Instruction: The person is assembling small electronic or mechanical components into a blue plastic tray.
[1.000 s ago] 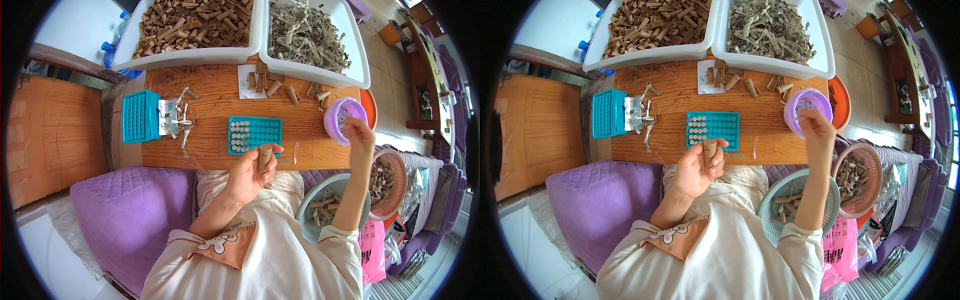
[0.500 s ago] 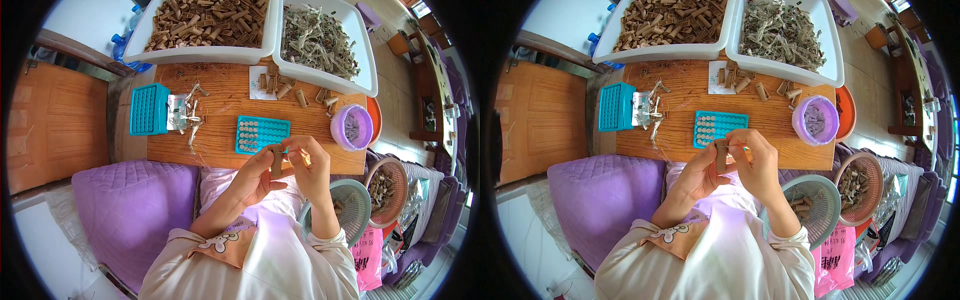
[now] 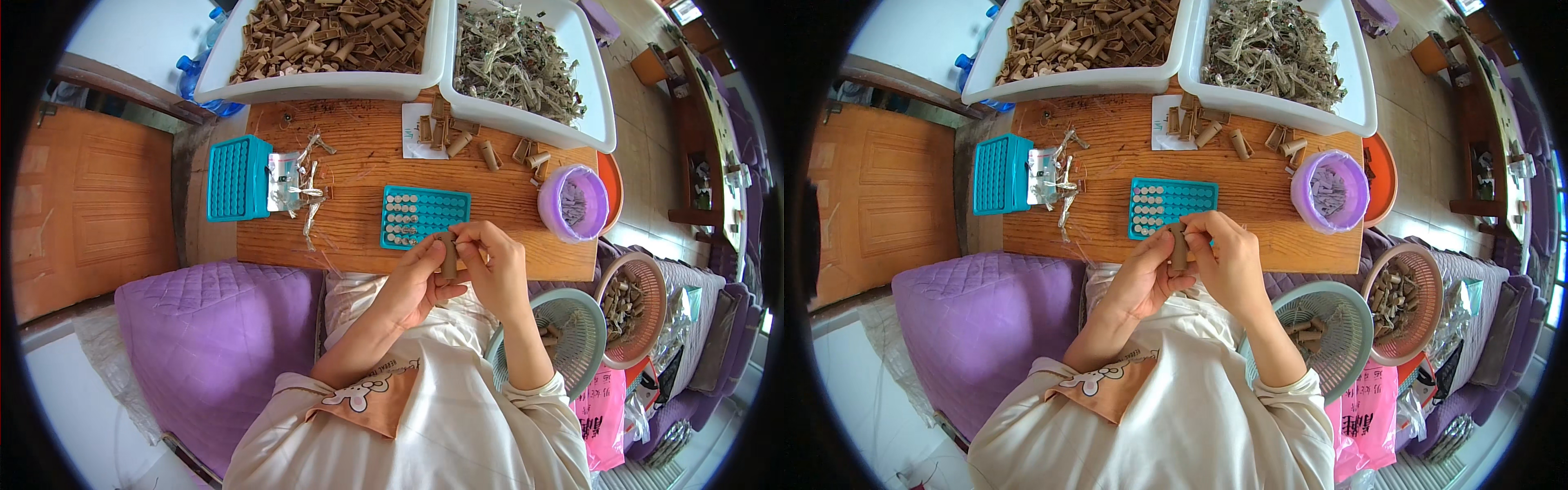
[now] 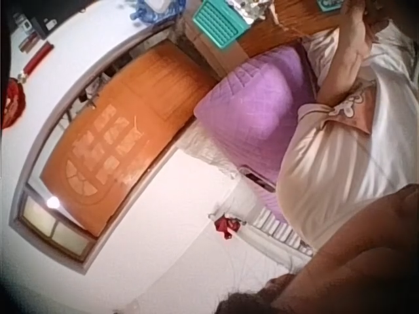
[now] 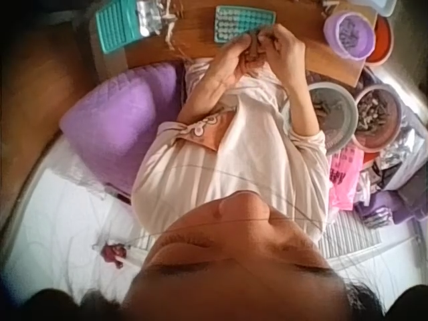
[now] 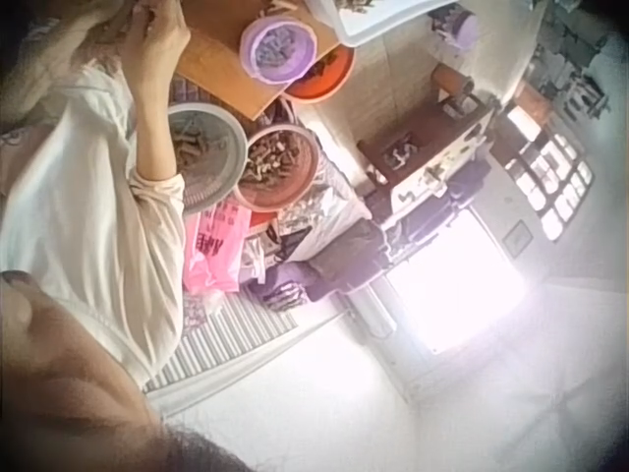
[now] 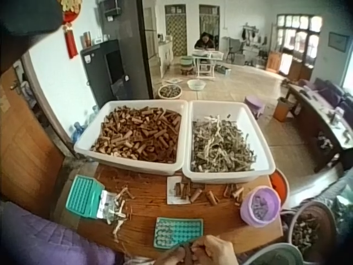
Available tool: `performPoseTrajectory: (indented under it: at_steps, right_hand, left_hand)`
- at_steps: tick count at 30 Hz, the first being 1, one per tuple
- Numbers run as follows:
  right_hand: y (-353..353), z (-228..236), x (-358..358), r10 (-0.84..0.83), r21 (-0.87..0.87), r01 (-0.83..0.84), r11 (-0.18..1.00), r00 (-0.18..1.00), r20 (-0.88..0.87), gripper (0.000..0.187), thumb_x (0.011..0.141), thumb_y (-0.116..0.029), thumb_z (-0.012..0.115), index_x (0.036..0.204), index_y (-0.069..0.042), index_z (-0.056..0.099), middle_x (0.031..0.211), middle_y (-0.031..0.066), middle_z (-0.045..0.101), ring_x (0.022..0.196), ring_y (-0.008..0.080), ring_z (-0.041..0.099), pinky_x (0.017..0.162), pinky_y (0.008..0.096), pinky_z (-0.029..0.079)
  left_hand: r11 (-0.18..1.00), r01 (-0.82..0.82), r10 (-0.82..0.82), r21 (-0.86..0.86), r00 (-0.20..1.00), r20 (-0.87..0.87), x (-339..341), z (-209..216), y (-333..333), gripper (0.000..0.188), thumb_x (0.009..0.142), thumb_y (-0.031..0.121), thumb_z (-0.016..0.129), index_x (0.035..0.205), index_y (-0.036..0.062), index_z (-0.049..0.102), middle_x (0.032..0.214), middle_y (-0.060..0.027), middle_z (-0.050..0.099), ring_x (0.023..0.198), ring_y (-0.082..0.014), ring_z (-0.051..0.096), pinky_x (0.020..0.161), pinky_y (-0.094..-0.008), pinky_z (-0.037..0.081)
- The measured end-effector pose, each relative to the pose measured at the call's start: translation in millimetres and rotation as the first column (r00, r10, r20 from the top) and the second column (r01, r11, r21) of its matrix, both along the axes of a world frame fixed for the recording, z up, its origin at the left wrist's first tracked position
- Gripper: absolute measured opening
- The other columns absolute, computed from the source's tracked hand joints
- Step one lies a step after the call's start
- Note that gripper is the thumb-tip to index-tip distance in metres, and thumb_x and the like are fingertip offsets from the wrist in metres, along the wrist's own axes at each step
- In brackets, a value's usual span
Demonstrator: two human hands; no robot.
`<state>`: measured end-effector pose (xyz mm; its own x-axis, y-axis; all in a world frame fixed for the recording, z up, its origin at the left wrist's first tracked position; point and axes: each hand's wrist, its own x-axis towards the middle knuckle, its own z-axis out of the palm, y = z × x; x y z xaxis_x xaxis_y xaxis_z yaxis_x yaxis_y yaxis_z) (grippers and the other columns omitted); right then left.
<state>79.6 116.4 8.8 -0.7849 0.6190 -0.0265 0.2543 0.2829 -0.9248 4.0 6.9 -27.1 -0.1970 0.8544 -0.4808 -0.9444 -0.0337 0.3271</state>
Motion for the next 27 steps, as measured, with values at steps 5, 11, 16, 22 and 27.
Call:
performPoseTrajectory:
  at_steps: [5, 11, 16, 22, 27]
  right_hand:
    - [4.0, -11.9, 5.7, 0.05, 0.003, -0.05, 0.999, 0.999, 0.007, 0.005, 0.074, 0.008, 0.052, 0.076, 0.003, 0.051, 0.084, 0.012, 0.061, 0.072, 0.0156, 0.059, 0.066, 0.0255, 0.048]
    - [5.4, -18.2, 11.0, 0.047, -0.008, -0.047, 0.999, 0.997, -0.056, 0.006, 0.073, 0.003, 0.055, 0.075, 0.001, 0.051, 0.078, 0.0117, 0.059, 0.064, 0.0213, 0.058, 0.057, 0.0283, 0.046]
    - [20.6, -8.8, 15.2, 0.211, 0.041, -0.207, 0.977, 0.971, -0.115, 0.008, 0.072, 0.005, 0.055, 0.078, 0.0, 0.052, 0.082, 0.0109, 0.057, 0.072, 0.023, 0.055, 0.061, 0.0297, 0.045]
    - [48.2, 24.6, 32.9, 0.535, 0.221, -0.517, 0.827, 0.844, -0.026, 0.033, 0.061, -0.002, 0.063, 0.094, -0.002, 0.057, 0.084, 0.0098, 0.055, 0.077, 0.0246, 0.052, 0.063, 0.0329, 0.042]
    - [50.8, 36.2, 82.2, 0.127, 0.121, -0.119, 0.985, 0.99, -0.057, 0.031, 0.056, 0.001, 0.062, 0.086, 0.001, 0.056, 0.081, 0.0103, 0.053, 0.07, 0.0225, 0.052, 0.067, 0.0274, 0.042]
  left_hand:
    - [0.996, 0.031, -0.043, -0.078, 0.988, -0.147, 2.3, 4.2, 2.8, 0.035, 0.092, 0.028, 0.035, 0.115, 0.0027, 0.039, 0.093, -0.0087, 0.056, 0.081, -0.02, 0.062, 0.061, -0.0253, 0.055]
    - [0.988, 0.097, -0.128, -0.118, 0.948, -0.291, 4.5, 5.7, 2.0, 0.037, 0.091, 0.029, 0.037, 0.116, 0.0025, 0.039, 0.088, -0.0053, 0.055, 0.079, -0.0195, 0.062, 0.06, -0.0262, 0.055]
    - [0.982, 0.096, -0.156, -0.165, 0.901, -0.405, 2.3, 15.0, 3.8, 0.038, 0.09, 0.031, 0.04, 0.116, 0.0029, 0.041, 0.079, -0.0028, 0.053, 0.075, -0.016, 0.062, 0.057, -0.0233, 0.053]
    - [0.85, 0.521, -0.405, 0.083, 0.745, -0.53, -6.7, 16.1, 5.7, 0.039, 0.089, 0.03, 0.045, 0.117, 0.0032, 0.042, 0.076, -0.0011, 0.053, 0.067, -0.0078, 0.055, 0.055, -0.0181, 0.045]
    - [0.97, 0.19, -0.066, 0.15, 0.804, -0.591, -20.3, 27.3, 18.8, 0.037, 0.085, 0.027, 0.052, 0.113, 0.0035, 0.043, 0.107, -0.01, 0.054, 0.091, -0.0145, 0.057, 0.057, -0.0211, 0.049]
